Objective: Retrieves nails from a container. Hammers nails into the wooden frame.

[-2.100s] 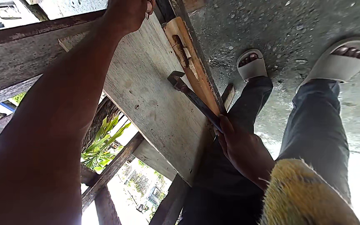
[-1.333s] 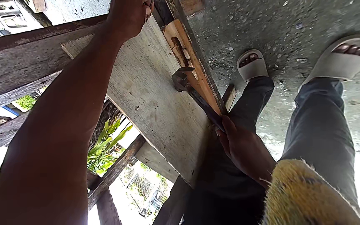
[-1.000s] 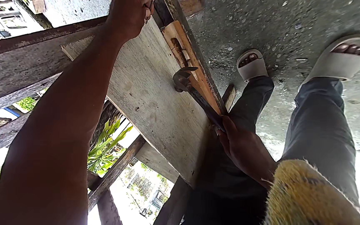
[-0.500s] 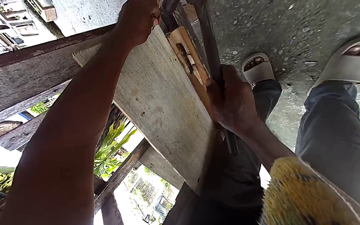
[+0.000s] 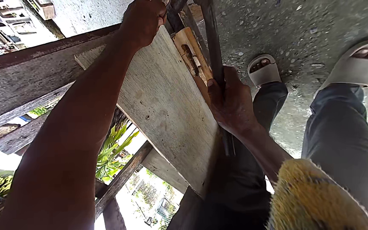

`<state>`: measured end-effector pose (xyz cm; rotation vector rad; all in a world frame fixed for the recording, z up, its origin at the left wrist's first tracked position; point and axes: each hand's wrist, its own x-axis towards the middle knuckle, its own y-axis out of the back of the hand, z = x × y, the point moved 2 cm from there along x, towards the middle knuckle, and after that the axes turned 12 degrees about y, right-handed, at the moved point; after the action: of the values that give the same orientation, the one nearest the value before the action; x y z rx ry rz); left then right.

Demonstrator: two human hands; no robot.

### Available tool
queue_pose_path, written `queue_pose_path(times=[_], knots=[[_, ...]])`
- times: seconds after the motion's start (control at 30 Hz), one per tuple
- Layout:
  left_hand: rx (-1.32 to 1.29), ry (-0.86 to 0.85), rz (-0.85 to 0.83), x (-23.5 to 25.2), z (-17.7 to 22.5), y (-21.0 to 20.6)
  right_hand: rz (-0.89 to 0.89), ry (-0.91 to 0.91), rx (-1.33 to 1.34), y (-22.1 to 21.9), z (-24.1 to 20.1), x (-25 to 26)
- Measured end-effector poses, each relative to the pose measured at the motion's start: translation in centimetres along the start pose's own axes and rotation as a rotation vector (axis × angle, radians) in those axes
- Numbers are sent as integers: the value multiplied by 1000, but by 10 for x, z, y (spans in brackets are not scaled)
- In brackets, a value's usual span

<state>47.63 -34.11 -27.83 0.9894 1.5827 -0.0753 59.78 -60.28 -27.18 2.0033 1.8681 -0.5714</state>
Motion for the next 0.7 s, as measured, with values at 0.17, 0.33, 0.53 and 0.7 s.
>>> queue_pose_path(times=[0.17,0.33,0.53,0.7], knots=[[-36,-10,4,-1,-2,1,4,10,-33,4,1,0],[-50,-12,12,-2,-1,2,15,27,-49,6,7,-2],[-54,-27,27,-2,-3,1,7,22,-53,4,4,-2],[-68,0,-3,-3,-1,2,21,26,-26,-3,-3,2]])
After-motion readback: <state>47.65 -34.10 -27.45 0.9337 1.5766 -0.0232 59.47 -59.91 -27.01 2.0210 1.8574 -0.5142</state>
